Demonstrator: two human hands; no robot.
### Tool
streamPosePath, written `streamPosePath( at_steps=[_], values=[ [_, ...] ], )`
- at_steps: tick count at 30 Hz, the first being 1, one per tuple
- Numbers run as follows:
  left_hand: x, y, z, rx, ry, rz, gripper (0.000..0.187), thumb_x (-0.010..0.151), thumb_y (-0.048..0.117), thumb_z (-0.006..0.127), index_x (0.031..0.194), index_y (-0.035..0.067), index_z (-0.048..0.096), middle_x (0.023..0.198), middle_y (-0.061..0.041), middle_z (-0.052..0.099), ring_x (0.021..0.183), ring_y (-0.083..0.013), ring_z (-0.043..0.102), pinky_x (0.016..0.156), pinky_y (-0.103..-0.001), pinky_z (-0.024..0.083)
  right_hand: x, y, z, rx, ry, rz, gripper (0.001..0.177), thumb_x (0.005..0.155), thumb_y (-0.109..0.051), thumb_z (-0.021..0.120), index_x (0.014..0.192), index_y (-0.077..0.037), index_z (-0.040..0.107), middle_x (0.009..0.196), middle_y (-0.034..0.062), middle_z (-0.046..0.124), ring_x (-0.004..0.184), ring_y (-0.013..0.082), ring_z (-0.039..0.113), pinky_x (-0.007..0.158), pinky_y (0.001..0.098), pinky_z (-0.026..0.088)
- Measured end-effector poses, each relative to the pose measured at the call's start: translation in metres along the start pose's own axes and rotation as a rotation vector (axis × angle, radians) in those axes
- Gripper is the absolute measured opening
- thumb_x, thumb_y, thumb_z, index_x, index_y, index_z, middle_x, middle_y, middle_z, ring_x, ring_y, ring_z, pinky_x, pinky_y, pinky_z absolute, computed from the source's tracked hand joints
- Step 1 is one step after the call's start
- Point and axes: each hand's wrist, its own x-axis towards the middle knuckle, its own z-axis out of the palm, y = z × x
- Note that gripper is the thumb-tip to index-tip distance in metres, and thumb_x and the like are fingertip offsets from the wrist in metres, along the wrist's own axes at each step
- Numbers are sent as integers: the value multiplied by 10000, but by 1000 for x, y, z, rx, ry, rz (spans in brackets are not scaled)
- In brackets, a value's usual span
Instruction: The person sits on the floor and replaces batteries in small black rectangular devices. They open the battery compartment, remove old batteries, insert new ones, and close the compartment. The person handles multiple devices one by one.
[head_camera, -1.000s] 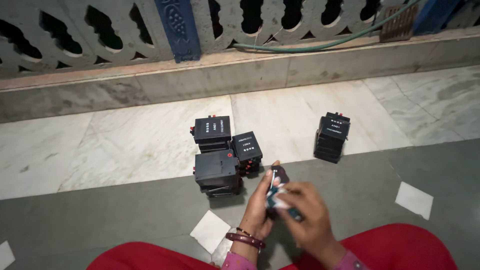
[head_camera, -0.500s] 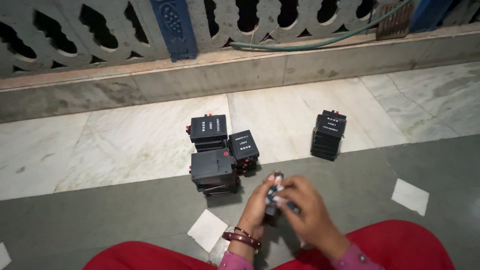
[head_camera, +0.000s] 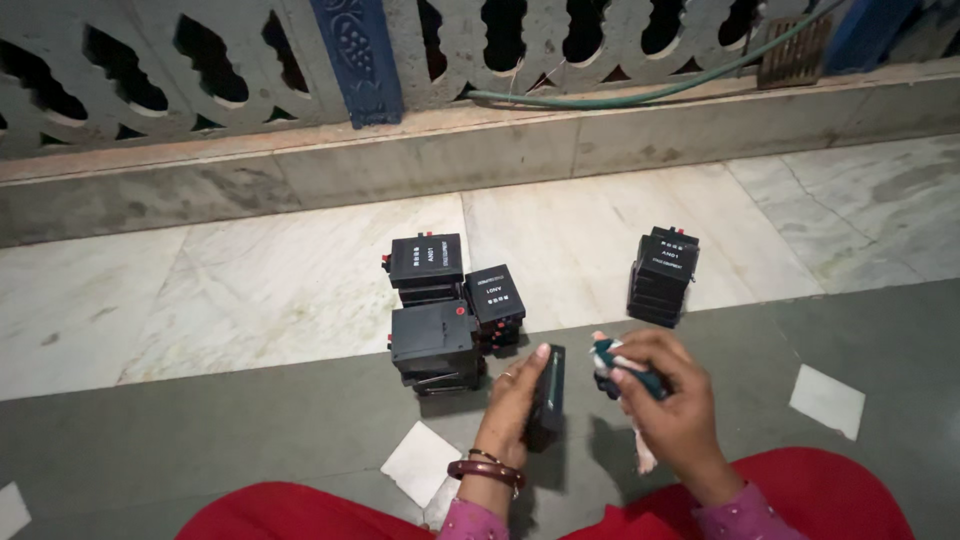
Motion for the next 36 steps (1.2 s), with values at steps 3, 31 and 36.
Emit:
streamPosePath(
  at_steps=[3,31,36],
  values=[
    [22,-19,-4,163,142,186,500,859,461,747,1145,54,692,935,-18,740,809,-109,662,712,-258,545,-5,-3,9,-106,-128,-236,159,801,-45,745,959,-30,752,1099,109,683,1002,232,697,824,363,578],
    [-5,2,-4,-314,59,-87,426,936,481,661,1162,120,670,972,-1,702,826,-143,675,739,-323,569,17,48,-18,416,-388,209,117,801,26,739,918,35,735,1073,121,695,1011,171,686,899,258,554],
    [-25,8,11,-193,-37,-159,379,883,552,601,1077,233,665,888,-27,728,784,-151,724,716,-314,596,-7,64,13,431,-322,226,172,810,29,752,970,39,691,1109,71,668,1034,155,654,902,275,523]
  ],
)
